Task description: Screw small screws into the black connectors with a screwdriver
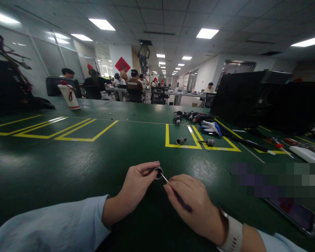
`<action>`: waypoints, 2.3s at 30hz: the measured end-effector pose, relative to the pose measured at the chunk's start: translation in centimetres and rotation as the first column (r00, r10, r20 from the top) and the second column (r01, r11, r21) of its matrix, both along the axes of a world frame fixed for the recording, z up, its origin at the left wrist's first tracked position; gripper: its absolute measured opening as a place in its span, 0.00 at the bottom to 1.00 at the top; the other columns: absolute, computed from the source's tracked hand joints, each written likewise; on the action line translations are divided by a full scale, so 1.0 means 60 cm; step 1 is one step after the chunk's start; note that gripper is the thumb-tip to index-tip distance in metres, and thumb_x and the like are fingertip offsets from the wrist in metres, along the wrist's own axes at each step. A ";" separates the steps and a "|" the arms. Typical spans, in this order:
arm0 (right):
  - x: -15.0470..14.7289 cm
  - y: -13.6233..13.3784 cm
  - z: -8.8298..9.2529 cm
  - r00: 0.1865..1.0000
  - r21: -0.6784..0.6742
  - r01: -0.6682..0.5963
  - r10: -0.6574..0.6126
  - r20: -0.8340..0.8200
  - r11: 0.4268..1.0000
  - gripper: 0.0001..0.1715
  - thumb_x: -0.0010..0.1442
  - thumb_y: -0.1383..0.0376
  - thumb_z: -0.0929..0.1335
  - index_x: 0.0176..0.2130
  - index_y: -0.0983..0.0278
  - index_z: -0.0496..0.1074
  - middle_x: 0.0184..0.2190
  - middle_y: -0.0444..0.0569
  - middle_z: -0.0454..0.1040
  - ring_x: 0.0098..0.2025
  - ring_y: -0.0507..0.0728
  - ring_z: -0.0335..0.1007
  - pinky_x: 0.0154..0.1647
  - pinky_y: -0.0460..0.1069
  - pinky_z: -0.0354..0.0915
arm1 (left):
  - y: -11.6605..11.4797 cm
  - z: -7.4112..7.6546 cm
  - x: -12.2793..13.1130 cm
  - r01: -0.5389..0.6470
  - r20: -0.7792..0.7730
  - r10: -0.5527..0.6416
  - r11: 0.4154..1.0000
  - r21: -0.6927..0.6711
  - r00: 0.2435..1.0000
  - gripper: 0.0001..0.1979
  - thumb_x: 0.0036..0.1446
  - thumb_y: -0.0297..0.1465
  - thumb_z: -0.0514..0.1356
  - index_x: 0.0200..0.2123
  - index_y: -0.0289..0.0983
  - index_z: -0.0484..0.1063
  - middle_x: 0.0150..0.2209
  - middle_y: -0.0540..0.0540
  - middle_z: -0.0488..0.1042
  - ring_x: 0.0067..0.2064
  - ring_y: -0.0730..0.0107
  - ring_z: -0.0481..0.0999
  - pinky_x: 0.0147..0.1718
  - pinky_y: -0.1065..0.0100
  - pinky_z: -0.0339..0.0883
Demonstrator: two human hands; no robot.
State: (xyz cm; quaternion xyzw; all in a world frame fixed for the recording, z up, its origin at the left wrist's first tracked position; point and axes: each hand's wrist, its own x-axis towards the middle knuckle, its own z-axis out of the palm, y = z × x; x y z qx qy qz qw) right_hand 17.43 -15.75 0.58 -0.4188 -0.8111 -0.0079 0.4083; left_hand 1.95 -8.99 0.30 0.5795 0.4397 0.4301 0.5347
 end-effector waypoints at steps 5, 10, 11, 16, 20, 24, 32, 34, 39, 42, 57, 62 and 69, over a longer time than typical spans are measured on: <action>-0.002 -0.004 0.004 0.985 0.065 -0.023 0.011 0.173 0.998 0.11 0.60 0.71 0.60 0.31 0.67 0.69 0.26 0.51 0.72 0.29 0.54 0.68 0.29 0.48 0.63 | 0.000 -0.001 0.000 0.014 -0.015 -0.014 1.000 0.019 1.000 0.14 0.44 0.27 0.62 0.38 0.35 0.77 0.42 0.45 0.77 0.42 0.62 0.77 0.45 0.62 0.71; 0.001 -0.005 0.008 0.994 -0.003 0.014 -0.013 0.109 1.000 0.10 0.60 0.70 0.60 0.33 0.65 0.70 0.27 0.50 0.73 0.29 0.54 0.69 0.30 0.48 0.64 | 0.005 -0.008 -0.003 0.040 -0.024 -0.039 0.999 0.028 0.999 0.14 0.45 0.28 0.62 0.38 0.36 0.77 0.45 0.44 0.76 0.44 0.61 0.76 0.46 0.62 0.70; 0.001 -0.005 0.009 0.996 -0.019 0.025 -0.023 0.086 0.999 0.09 0.60 0.70 0.61 0.34 0.65 0.70 0.28 0.50 0.73 0.30 0.54 0.69 0.31 0.48 0.65 | 0.006 -0.009 -0.004 0.043 -0.023 -0.042 0.999 0.031 0.999 0.14 0.45 0.28 0.62 0.38 0.36 0.77 0.45 0.44 0.76 0.44 0.61 0.76 0.46 0.62 0.70; 0.001 -0.010 0.008 0.992 0.002 0.029 -0.029 0.126 1.000 0.09 0.59 0.72 0.61 0.36 0.66 0.69 0.29 0.51 0.74 0.31 0.55 0.70 0.32 0.49 0.66 | 0.006 -0.009 -0.003 0.028 -0.031 -0.027 0.999 0.026 0.999 0.14 0.46 0.28 0.62 0.39 0.36 0.76 0.45 0.44 0.76 0.43 0.61 0.76 0.46 0.62 0.70; 0.002 -0.011 -0.004 0.981 0.061 0.004 -0.016 0.192 0.998 0.09 0.58 0.73 0.60 0.34 0.64 0.69 0.28 0.51 0.73 0.32 0.55 0.70 0.33 0.49 0.66 | 0.004 -0.007 -0.002 0.020 -0.038 -0.019 0.999 0.026 0.999 0.14 0.45 0.28 0.62 0.39 0.36 0.77 0.43 0.44 0.77 0.42 0.61 0.77 0.45 0.61 0.71; 0.003 -0.011 -0.005 0.981 0.056 -0.016 0.005 0.193 0.998 0.09 0.57 0.74 0.61 0.34 0.64 0.69 0.29 0.52 0.73 0.32 0.56 0.70 0.32 0.49 0.66 | 0.005 -0.006 -0.003 0.022 -0.033 -0.021 0.999 0.042 0.999 0.13 0.45 0.29 0.62 0.37 0.36 0.77 0.43 0.44 0.77 0.42 0.61 0.77 0.44 0.62 0.71; -0.002 -0.013 0.007 0.992 0.044 0.018 -0.023 0.125 0.999 0.10 0.58 0.74 0.61 0.36 0.66 0.69 0.30 0.52 0.74 0.33 0.56 0.71 0.33 0.50 0.68 | 0.010 -0.011 -0.004 0.041 -0.085 -0.033 0.995 0.091 0.996 0.12 0.44 0.28 0.62 0.36 0.36 0.77 0.41 0.45 0.78 0.41 0.62 0.78 0.43 0.63 0.72; -0.003 -0.014 0.006 0.990 0.041 0.011 -0.017 0.142 0.999 0.10 0.58 0.74 0.61 0.35 0.66 0.70 0.31 0.53 0.75 0.33 0.57 0.72 0.33 0.50 0.68 | 0.012 -0.016 -0.005 0.050 -0.094 -0.039 0.992 0.117 0.995 0.12 0.45 0.28 0.61 0.37 0.36 0.77 0.41 0.45 0.78 0.40 0.62 0.78 0.43 0.63 0.72; -0.001 -0.014 0.003 0.998 -0.035 0.054 -0.055 -0.006 0.998 0.09 0.56 0.74 0.62 0.35 0.66 0.70 0.32 0.52 0.76 0.33 0.56 0.72 0.34 0.50 0.69 | 0.017 -0.020 -0.007 0.039 -0.109 -0.020 0.984 0.172 0.994 0.12 0.46 0.27 0.61 0.36 0.36 0.77 0.43 0.45 0.77 0.41 0.63 0.77 0.43 0.64 0.72; 0.000 -0.015 0.001 0.999 -0.025 0.023 -0.022 0.049 0.999 0.15 0.55 0.77 0.61 0.39 0.65 0.71 0.37 0.53 0.76 0.37 0.57 0.72 0.34 0.51 0.69 | 0.018 -0.013 -0.008 0.013 -0.109 0.006 0.985 0.171 0.994 0.12 0.46 0.27 0.60 0.36 0.35 0.77 0.42 0.45 0.77 0.41 0.63 0.77 0.43 0.64 0.73; 0.002 -0.014 0.004 1.000 -0.053 -0.013 0.014 0.022 0.998 0.15 0.54 0.77 0.63 0.41 0.67 0.72 0.37 0.53 0.76 0.37 0.58 0.72 0.37 0.53 0.70 | 0.022 -0.017 -0.007 0.019 -0.107 -0.003 0.989 0.146 0.994 0.13 0.45 0.26 0.61 0.37 0.35 0.77 0.41 0.46 0.78 0.40 0.64 0.78 0.42 0.64 0.73; 0.003 -0.014 0.004 1.000 -0.040 -0.031 0.031 0.002 0.999 0.15 0.54 0.77 0.64 0.42 0.66 0.71 0.37 0.52 0.76 0.38 0.57 0.72 0.37 0.52 0.70 | 0.023 -0.016 -0.009 0.026 -0.111 -0.009 0.989 0.147 0.994 0.13 0.46 0.26 0.60 0.38 0.35 0.76 0.40 0.46 0.78 0.40 0.65 0.78 0.42 0.65 0.74; 0.002 -0.017 0.002 0.999 -0.046 -0.029 0.030 0.025 0.999 0.15 0.54 0.76 0.64 0.41 0.66 0.71 0.37 0.52 0.76 0.38 0.58 0.72 0.37 0.52 0.70 | 0.022 -0.017 -0.007 0.018 -0.101 -0.004 0.990 0.139 0.995 0.12 0.46 0.25 0.60 0.37 0.35 0.76 0.41 0.46 0.78 0.39 0.65 0.78 0.41 0.65 0.74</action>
